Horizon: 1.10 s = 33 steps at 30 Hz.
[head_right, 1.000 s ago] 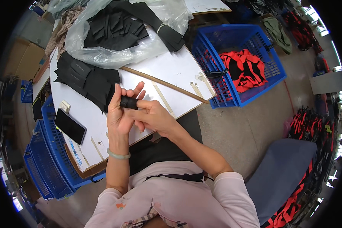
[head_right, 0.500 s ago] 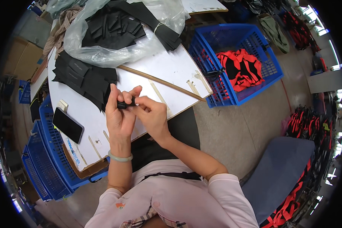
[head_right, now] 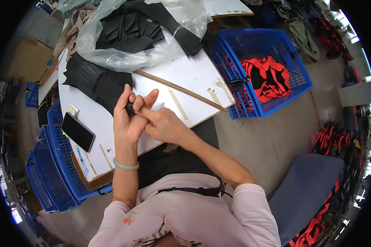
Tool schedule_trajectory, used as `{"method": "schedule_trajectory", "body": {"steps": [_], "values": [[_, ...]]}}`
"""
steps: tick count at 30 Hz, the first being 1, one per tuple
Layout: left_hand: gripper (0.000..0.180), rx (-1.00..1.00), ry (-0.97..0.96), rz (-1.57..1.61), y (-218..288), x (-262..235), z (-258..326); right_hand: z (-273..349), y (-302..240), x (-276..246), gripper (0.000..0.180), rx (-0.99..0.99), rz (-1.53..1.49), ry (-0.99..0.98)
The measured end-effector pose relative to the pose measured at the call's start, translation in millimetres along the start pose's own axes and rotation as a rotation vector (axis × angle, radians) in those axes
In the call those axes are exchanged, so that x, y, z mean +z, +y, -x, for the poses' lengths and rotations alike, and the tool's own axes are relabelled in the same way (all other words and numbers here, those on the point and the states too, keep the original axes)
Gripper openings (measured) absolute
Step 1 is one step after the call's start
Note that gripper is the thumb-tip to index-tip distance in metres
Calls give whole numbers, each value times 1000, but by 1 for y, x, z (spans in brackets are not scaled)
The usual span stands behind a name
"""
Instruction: Wrapping black fabric strips around a wooden stick to form a tube-like component.
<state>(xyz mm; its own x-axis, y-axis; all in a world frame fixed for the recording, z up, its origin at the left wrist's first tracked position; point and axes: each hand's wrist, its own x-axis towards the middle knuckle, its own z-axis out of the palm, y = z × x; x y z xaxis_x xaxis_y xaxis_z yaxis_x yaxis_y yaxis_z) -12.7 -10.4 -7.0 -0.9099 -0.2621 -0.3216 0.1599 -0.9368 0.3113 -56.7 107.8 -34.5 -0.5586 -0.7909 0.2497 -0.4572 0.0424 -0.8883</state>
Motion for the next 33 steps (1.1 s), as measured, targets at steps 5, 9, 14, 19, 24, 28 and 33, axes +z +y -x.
{"method": "schedule_trajectory", "body": {"steps": [5,9,14,19,24,28,33], "values": [[42,62,-187,-42,4,-4,1,-4,-37,-44,11,522,-931,-160],[42,120,-137,-87,-15,11,4,-6,-29,-10,10,430,-700,235],[40,135,-19,9,-12,10,6,-1,-14,8,18,-59,64,548],[35,196,146,-257,-9,3,5,8,-22,9,23,-182,335,347],[33,229,177,-394,-27,-1,6,8,7,3,8,-83,560,-71],[33,52,110,-285,-13,1,4,-4,3,4,10,-58,547,-42],[37,-49,57,-75,2,-2,-1,18,-13,2,28,-19,593,-209]]}}
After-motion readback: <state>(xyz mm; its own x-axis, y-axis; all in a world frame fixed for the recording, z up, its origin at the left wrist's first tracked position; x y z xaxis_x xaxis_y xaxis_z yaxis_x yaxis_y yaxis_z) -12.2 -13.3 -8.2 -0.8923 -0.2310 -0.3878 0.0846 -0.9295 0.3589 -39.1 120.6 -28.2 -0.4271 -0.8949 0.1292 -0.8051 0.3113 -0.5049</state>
